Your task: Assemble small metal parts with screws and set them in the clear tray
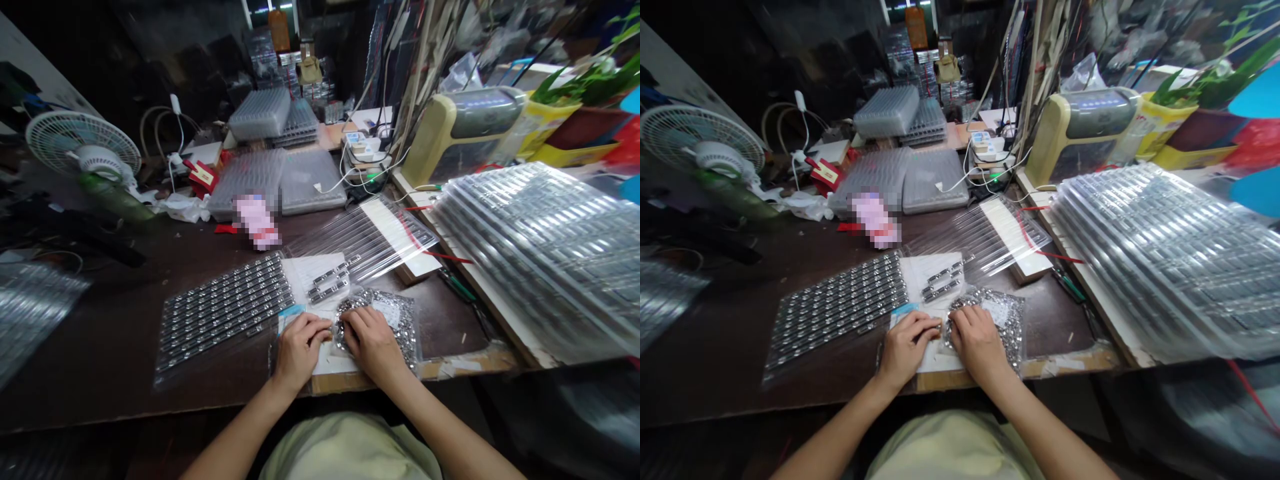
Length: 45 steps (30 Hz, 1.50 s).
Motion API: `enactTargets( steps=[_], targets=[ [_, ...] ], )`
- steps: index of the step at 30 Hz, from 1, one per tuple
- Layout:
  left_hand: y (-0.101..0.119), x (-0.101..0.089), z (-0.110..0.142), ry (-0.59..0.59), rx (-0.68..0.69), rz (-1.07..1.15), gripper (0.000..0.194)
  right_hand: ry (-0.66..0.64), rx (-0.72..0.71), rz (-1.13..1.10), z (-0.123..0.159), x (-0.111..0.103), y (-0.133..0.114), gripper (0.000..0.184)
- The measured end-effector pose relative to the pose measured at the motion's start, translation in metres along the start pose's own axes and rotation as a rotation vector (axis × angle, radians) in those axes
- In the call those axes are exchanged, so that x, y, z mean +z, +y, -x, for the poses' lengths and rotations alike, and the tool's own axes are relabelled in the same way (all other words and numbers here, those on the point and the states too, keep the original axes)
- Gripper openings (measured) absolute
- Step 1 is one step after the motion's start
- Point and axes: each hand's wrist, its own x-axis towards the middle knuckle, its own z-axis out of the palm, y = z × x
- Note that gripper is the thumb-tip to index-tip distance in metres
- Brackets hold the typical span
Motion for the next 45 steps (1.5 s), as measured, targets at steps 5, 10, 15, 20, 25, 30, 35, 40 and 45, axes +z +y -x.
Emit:
enactTargets(
  steps=[5,10,15,20,25,30,35,40,45],
  targets=[
    [-0.003,-0.005,-0.004,0.091,-0.073,0.129,0.015,0.001,-0.005,-0.002,0.0,0.0,0.001,0.013],
    [-0.004,-0.008,-0.006,0.094,-0.105,0.188,0.014,-0.008,-0.002,-0.003,0.0,0.0,0.001,0.013],
    [-0.001,-0.002,-0.003,-0.013,-0.033,0.071,0.015,-0.012,-0.008,0.008,0.0,0.0,0.001,0.013],
    [0.0,-0.002,-0.002,-0.014,-0.022,0.057,0.016,-0.018,-0.008,0.004,0.0,0.0,0.001,0.012],
    [0.0,-0.003,-0.002,-0.015,-0.001,0.035,0.017,-0.014,-0.011,0.009,0.001,0.001,0.001,0.012],
    [-0.001,-0.001,-0.001,-0.019,0.019,0.003,0.017,-0.006,-0.029,0.03,0.001,0.002,0.002,0.009],
    [0.001,-0.001,0.001,-0.016,0.021,0.014,0.018,-0.011,-0.02,0.016,0.001,0.001,0.001,0.011],
    [-0.006,-0.006,-0.003,0.069,-0.149,0.31,0.014,-0.019,-0.009,0.002,0.001,0.001,0.002,0.013],
    [-0.015,-0.017,-0.011,0.189,-0.554,1.061,0.027,-0.014,-0.025,-0.023,0.001,0.002,0.003,0.016]
  ],
)
